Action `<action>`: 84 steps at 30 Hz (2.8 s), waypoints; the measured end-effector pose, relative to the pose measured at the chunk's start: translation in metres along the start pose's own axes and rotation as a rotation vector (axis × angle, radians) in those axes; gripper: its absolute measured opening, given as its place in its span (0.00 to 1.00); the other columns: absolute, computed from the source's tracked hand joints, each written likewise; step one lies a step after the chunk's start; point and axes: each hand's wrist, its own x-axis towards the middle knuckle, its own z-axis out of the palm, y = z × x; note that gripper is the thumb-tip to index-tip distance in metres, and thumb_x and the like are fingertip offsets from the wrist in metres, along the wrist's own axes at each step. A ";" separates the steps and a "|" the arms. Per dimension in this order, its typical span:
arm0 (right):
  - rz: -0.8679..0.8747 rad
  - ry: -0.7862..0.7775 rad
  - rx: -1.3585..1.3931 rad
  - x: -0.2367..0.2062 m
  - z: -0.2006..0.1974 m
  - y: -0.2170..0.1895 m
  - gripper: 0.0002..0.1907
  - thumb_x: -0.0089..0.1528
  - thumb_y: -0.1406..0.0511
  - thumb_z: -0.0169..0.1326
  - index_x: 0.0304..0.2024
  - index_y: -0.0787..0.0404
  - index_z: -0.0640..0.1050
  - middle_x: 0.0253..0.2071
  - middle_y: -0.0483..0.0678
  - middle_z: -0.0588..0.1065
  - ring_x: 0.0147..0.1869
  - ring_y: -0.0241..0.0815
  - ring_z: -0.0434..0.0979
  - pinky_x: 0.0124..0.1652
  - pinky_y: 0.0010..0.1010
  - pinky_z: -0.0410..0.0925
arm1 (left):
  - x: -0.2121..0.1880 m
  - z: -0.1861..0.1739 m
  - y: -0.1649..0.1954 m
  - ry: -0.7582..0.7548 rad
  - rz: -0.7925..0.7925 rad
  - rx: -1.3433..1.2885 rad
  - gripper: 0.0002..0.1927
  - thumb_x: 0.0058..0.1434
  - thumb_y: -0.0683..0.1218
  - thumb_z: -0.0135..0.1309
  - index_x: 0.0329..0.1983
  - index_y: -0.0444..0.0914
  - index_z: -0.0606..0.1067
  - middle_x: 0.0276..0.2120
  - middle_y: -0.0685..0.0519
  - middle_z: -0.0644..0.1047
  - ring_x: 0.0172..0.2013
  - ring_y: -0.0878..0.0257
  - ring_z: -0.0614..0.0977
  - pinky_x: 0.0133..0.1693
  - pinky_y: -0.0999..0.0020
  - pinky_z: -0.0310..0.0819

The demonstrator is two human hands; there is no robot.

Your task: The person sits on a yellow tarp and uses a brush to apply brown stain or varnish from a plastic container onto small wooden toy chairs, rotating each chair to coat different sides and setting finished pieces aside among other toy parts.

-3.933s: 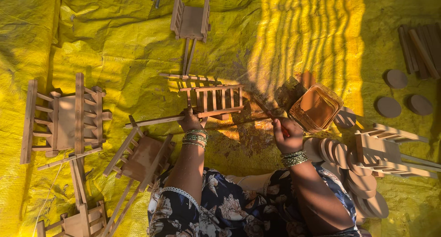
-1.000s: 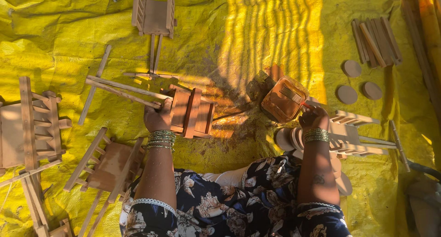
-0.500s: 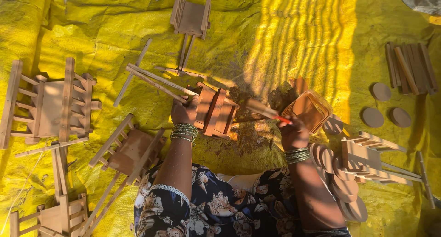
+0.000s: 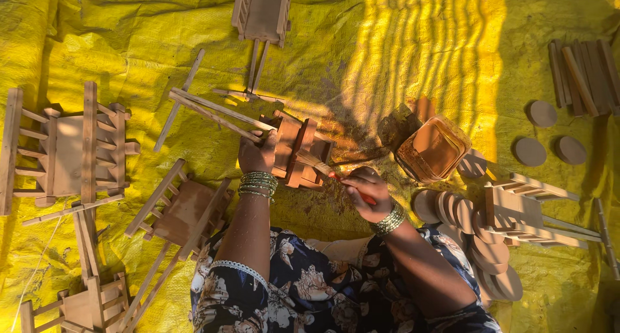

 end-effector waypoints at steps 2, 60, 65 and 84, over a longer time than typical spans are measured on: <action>-0.030 -0.050 -0.111 0.007 0.007 0.007 0.11 0.63 0.71 0.54 0.46 0.67 0.81 0.39 0.53 0.80 0.41 0.48 0.80 0.44 0.35 0.72 | 0.001 -0.001 -0.002 -0.004 -0.018 -0.023 0.24 0.56 0.56 0.67 0.45 0.37 0.71 0.30 0.49 0.82 0.29 0.59 0.84 0.37 0.62 0.79; 0.456 0.108 -0.290 -0.025 0.009 -0.002 0.09 0.65 0.65 0.53 0.36 0.64 0.81 0.26 0.53 0.77 0.29 0.49 0.78 0.33 0.36 0.70 | -0.002 0.015 -0.014 -0.069 0.145 -0.210 0.32 0.50 0.51 0.73 0.50 0.35 0.68 0.38 0.45 0.84 0.39 0.58 0.87 0.42 0.62 0.82; 0.383 -0.048 -0.150 -0.018 0.008 -0.021 0.12 0.62 0.70 0.54 0.46 0.67 0.81 0.34 0.55 0.79 0.35 0.48 0.81 0.36 0.34 0.72 | 0.000 0.012 -0.012 -0.027 0.154 -0.123 0.31 0.50 0.50 0.74 0.49 0.35 0.69 0.37 0.46 0.84 0.39 0.59 0.87 0.42 0.63 0.81; 0.101 0.310 -0.279 -0.007 -0.008 -0.020 0.10 0.63 0.71 0.54 0.47 0.65 0.81 0.41 0.54 0.80 0.46 0.48 0.77 0.47 0.38 0.69 | -0.020 0.012 0.023 -0.012 0.232 0.087 0.18 0.68 0.55 0.54 0.49 0.36 0.76 0.41 0.44 0.82 0.42 0.49 0.83 0.46 0.56 0.76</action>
